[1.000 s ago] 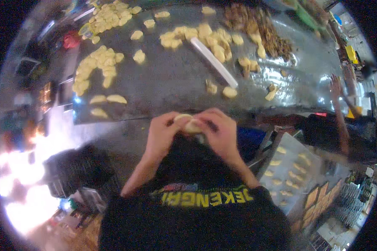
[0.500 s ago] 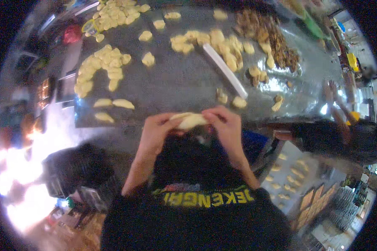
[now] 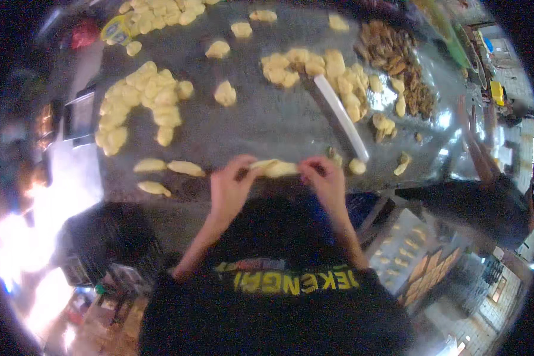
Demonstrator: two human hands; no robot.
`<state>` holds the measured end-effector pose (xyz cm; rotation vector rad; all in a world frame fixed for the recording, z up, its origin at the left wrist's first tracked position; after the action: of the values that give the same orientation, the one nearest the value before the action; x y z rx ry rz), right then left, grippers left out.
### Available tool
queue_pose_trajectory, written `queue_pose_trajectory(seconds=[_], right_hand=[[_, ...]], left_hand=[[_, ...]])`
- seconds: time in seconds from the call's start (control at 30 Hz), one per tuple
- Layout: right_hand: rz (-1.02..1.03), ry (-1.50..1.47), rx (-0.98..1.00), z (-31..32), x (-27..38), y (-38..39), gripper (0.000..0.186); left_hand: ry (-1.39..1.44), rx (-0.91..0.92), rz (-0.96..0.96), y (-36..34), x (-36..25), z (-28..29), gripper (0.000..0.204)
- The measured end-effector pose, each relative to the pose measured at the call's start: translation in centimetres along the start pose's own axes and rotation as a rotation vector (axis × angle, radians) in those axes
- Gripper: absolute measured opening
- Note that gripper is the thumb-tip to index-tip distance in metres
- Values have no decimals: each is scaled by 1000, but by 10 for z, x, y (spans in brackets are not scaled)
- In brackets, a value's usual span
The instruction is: The person prepares pastries by filling dough pieces and then rolling them with a rolling pin on a metal work table.
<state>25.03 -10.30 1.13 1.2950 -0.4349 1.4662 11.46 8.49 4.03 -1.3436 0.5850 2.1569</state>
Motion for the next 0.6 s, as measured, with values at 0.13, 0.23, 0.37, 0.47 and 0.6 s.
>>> queue_pose_trajectory(seconds=[0.13, 0.23, 0.37, 0.47, 0.6], right_hand=[[706, 414, -275, 0, 69, 27, 15], [621, 246, -176, -9, 101, 51, 15], [665, 219, -137, -2, 99, 56, 19], [602, 105, -135, 20, 93, 55, 22], [213, -125, 65, 20, 55, 52, 19]], left_hand=[[105, -91, 145, 11, 2, -3, 19], [157, 1, 268, 24, -18, -11, 17], [350, 73, 91, 42, -62, -17, 19], [-106, -353, -425, 53, -104, 20, 25], [329, 78, 287, 65, -52, -33, 35]])
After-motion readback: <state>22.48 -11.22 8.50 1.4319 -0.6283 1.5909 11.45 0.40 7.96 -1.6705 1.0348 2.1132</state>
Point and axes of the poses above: each hand's wrist, its own y-axis away from the middle knuckle, its own z-axis out of the back of the hand, x = y × z, the point moved 10 cm from there along -y, towards the middle knuckle, and after that the axes turned 12 degrees about -x, right-handed, at the moved point
